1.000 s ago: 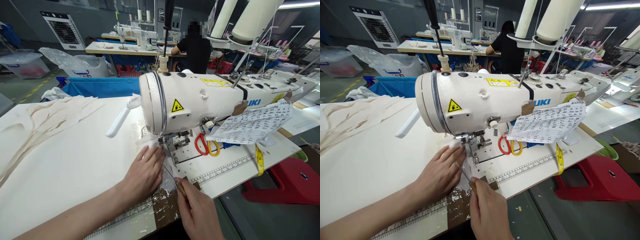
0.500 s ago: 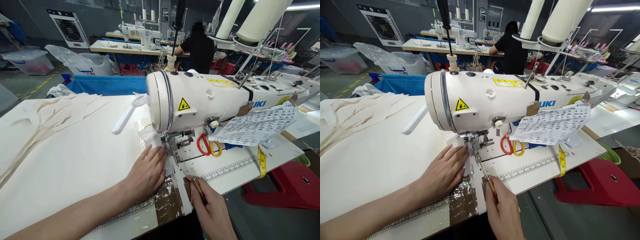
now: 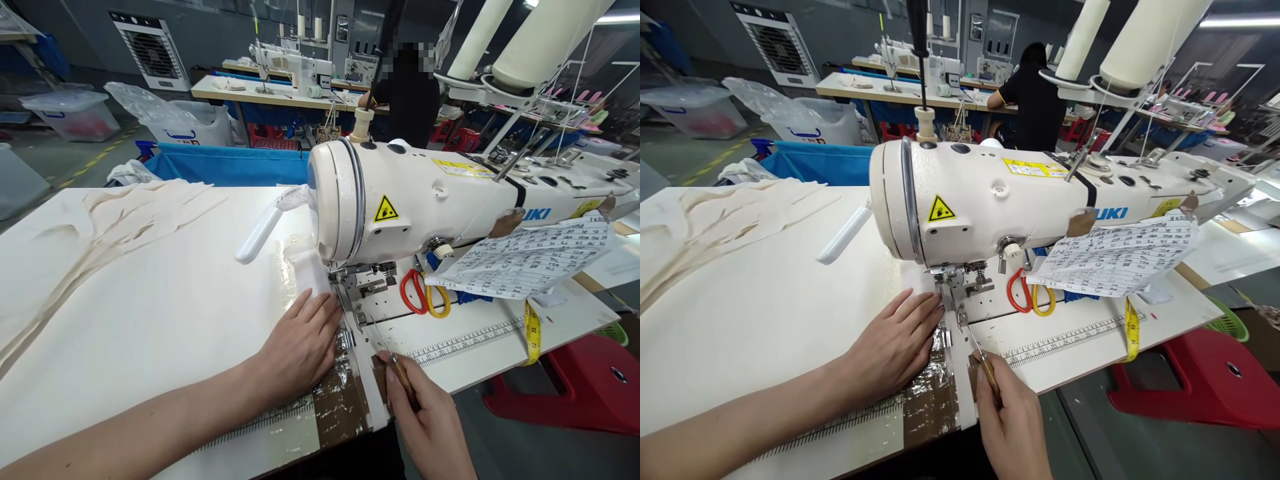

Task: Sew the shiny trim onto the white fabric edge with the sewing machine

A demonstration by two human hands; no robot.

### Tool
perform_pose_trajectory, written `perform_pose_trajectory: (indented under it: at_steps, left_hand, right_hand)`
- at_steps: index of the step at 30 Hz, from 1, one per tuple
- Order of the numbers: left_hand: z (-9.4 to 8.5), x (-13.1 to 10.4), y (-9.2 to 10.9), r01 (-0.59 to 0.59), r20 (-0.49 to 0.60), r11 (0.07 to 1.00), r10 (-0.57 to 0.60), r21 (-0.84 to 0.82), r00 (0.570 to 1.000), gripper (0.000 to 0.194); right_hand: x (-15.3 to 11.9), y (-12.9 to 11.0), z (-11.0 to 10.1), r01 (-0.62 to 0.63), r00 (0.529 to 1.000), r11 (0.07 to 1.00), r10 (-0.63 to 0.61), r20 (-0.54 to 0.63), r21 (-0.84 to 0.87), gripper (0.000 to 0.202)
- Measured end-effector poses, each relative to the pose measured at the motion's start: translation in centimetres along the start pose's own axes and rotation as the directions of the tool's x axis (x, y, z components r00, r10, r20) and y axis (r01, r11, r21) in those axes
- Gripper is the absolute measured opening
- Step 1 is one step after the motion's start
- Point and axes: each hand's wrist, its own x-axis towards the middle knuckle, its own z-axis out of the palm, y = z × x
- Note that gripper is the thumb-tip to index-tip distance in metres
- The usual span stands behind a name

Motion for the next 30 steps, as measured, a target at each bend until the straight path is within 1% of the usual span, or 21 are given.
perform_pose_trajectory:
  at_steps: [3,6,9,11,13,15,17,19,21,23,26,28,30]
  left_hand:
    - [-0.1,0.1,0.0,0.003,-0.005,1.0,-0.003,0.004,1.0,0.046]
    - [-0.2,0.1,-0.1,0.0,-0.003,1.0,0.0,0.009,1.0,0.047]
    - [-0.1,0.2,-0.3,-0.003,0.009,1.0,0.003,0.015,1.0,0.048]
    - [0.0,0.3,-0.5,0.001,0.006,1.0,-0.001,0.01,1.0,0.048]
    - [0.2,0.4,-0.7,0.009,-0.001,1.0,-0.009,-0.005,1.0,0.048]
    - [0.2,0.6,-0.9,0.023,-0.011,0.999,-0.023,-0.029,1.0,0.047]
    - [0.3,0.8,-1.2,0.042,-0.019,0.998,-0.043,-0.056,0.999,0.045]
    - [0.2,1.1,-1.4,0.064,-0.019,0.995,-0.065,-0.082,0.998,0.042]
    - [0.2,1.3,-1.7,0.082,-0.015,0.991,-0.084,-0.105,0.996,0.039]
    - [0.2,1.4,-1.9,0.078,-0.02,0.99,-0.081,-0.12,0.997,0.039]
    - [0.2,1.3,-2.1,0.052,-0.047,0.99,-0.059,-0.128,0.997,0.039]
    - [0.2,1.3,-2.1,0.043,-0.063,0.991,-0.052,-0.13,0.997,0.038]
    - [0.2,1.4,-2.1,0.045,-0.064,0.99,-0.054,-0.134,0.997,0.037]
  right_hand:
    - [-0.1,0.4,-0.1,-0.022,1.0,1.0,0.022,0.007,0.018,0.036]
    - [-0.3,0.6,0.1,-0.007,1.0,0.999,0.008,-0.027,0.035,0.035]
    - [-0.7,0.0,0.7,-0.023,0.991,0.995,0.036,-0.131,0.095,0.036]
    - [-0.9,-0.6,1.3,-0.052,0.974,0.988,0.082,-0.212,0.143,0.037]
    - [-1.1,-1.2,1.7,-0.053,0.96,0.986,0.094,-0.263,0.157,0.033]
    - [-0.9,-1.5,2.0,0.016,0.964,0.993,0.016,-0.267,0.12,0.026]
    - [-0.3,-1.8,2.2,0.165,0.958,0.985,-0.147,-0.246,0.056,0.023]
    - [0.6,-2.0,2.4,0.335,0.921,0.942,-0.329,-0.211,-0.004,0.022]
    - [1.7,-2.4,2.9,0.442,0.879,0.895,-0.445,-0.173,-0.058,0.018]
    - [2.9,-2.9,3.5,0.485,0.853,0.862,-0.503,-0.14,-0.147,0.016]
    - [4.3,-3.3,4.4,0.49,0.831,0.81,-0.546,-0.109,-0.32,0.02]
    - [4.9,-3.4,4.8,0.477,0.824,0.779,-0.558,-0.1,-0.407,0.023]
    - [5.2,-3.4,4.9,0.462,0.822,0.759,-0.561,-0.098,-0.459,0.025]
